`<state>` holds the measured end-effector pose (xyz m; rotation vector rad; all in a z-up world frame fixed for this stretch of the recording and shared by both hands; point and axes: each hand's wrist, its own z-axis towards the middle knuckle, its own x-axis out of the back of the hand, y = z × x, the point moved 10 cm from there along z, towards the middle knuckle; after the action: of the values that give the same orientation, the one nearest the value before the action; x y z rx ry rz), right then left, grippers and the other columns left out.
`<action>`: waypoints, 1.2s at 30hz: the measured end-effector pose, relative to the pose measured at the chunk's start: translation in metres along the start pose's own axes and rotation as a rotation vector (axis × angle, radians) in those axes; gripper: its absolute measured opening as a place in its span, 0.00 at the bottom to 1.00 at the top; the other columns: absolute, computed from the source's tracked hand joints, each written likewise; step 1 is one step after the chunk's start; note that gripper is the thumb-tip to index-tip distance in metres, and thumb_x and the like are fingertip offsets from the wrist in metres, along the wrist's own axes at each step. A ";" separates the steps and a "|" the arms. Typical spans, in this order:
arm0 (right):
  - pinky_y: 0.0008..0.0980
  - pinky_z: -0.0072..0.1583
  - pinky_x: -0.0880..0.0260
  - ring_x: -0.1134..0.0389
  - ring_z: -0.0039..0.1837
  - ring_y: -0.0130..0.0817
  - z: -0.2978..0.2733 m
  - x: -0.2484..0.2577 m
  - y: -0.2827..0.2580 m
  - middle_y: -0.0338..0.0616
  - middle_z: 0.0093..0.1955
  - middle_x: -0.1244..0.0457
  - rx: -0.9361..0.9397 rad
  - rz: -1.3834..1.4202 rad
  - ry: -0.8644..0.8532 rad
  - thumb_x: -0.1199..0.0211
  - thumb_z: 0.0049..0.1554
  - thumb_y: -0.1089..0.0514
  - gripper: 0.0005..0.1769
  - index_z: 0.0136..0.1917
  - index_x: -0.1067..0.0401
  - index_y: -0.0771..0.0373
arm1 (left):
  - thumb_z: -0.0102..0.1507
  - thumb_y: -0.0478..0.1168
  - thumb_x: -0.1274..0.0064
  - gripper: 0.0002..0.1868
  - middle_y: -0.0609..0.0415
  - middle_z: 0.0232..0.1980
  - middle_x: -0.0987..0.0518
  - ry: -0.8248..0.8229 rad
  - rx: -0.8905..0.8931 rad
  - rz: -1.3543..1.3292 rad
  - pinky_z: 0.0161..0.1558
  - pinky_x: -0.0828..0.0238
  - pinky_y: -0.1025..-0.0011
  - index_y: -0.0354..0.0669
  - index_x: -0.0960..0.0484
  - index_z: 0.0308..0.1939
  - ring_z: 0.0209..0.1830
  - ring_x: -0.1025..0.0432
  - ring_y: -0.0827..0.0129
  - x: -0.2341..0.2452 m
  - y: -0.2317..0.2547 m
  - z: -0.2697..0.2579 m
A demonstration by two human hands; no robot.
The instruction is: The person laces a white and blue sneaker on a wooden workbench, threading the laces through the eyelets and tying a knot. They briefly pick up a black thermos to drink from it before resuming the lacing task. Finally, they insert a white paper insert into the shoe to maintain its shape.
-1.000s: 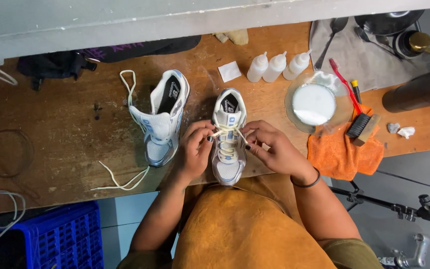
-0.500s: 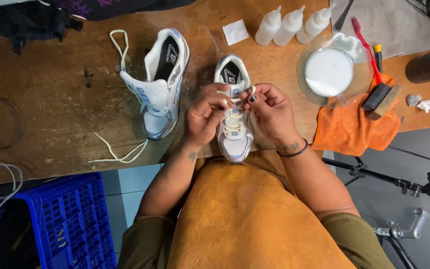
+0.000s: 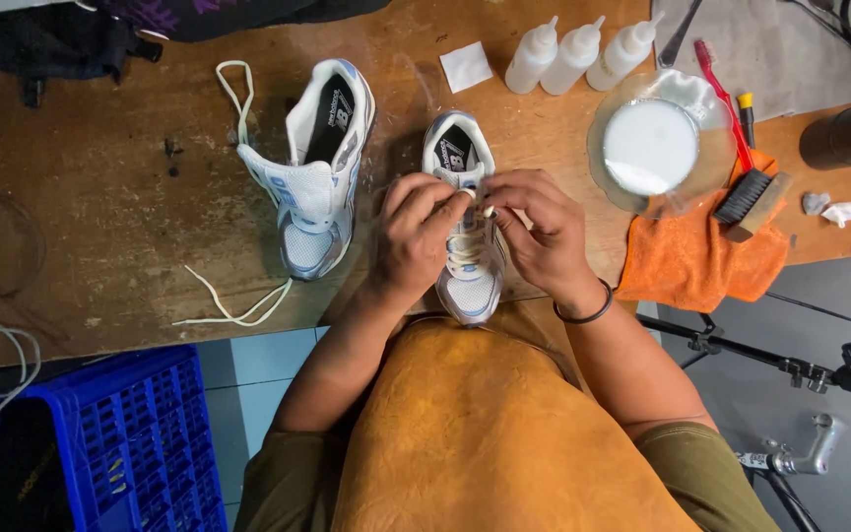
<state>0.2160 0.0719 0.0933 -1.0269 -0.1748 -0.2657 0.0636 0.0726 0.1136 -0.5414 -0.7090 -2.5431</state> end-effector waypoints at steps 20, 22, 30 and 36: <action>0.36 0.42 0.27 0.27 0.40 0.45 0.019 -0.013 -0.026 0.49 0.40 0.31 0.023 -0.206 -0.085 0.28 0.57 0.69 0.03 0.46 0.20 0.67 | 0.67 0.30 0.45 0.14 0.51 0.43 0.15 0.102 -0.011 -0.079 0.42 0.22 0.67 0.34 0.19 0.57 0.43 0.19 0.58 0.002 -0.002 -0.018; 0.36 0.45 0.25 0.26 0.44 0.45 0.015 -0.022 -0.031 0.49 0.44 0.31 0.130 -0.493 -0.202 0.33 0.58 0.69 0.07 0.50 0.19 0.65 | 0.66 0.29 0.44 0.13 0.52 0.43 0.15 0.088 -0.049 -0.025 0.41 0.21 0.68 0.35 0.18 0.55 0.43 0.19 0.59 0.004 0.005 -0.011; 0.44 0.44 0.29 0.31 0.43 0.55 0.019 -0.030 -0.002 0.53 0.43 0.38 -0.035 -0.402 -0.495 0.44 0.60 0.70 0.08 0.51 0.27 0.67 | 0.70 0.30 0.52 0.05 0.48 0.39 0.20 0.160 -0.041 -0.088 0.40 0.19 0.64 0.33 0.20 0.45 0.40 0.20 0.53 0.003 0.010 -0.009; 0.41 0.41 0.30 0.31 0.39 0.47 0.017 -0.023 0.023 0.54 0.41 0.38 -0.291 -0.075 -0.518 0.46 0.58 0.74 0.07 0.48 0.28 0.69 | 0.69 0.38 0.49 0.08 0.48 0.46 0.21 0.137 0.090 -0.234 0.49 0.20 0.60 0.37 0.22 0.36 0.50 0.21 0.50 0.013 0.003 0.000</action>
<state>0.2006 0.1006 0.0773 -1.3668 -0.6588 -0.0873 0.0545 0.0662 0.1205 -0.2635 -0.8753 -2.7142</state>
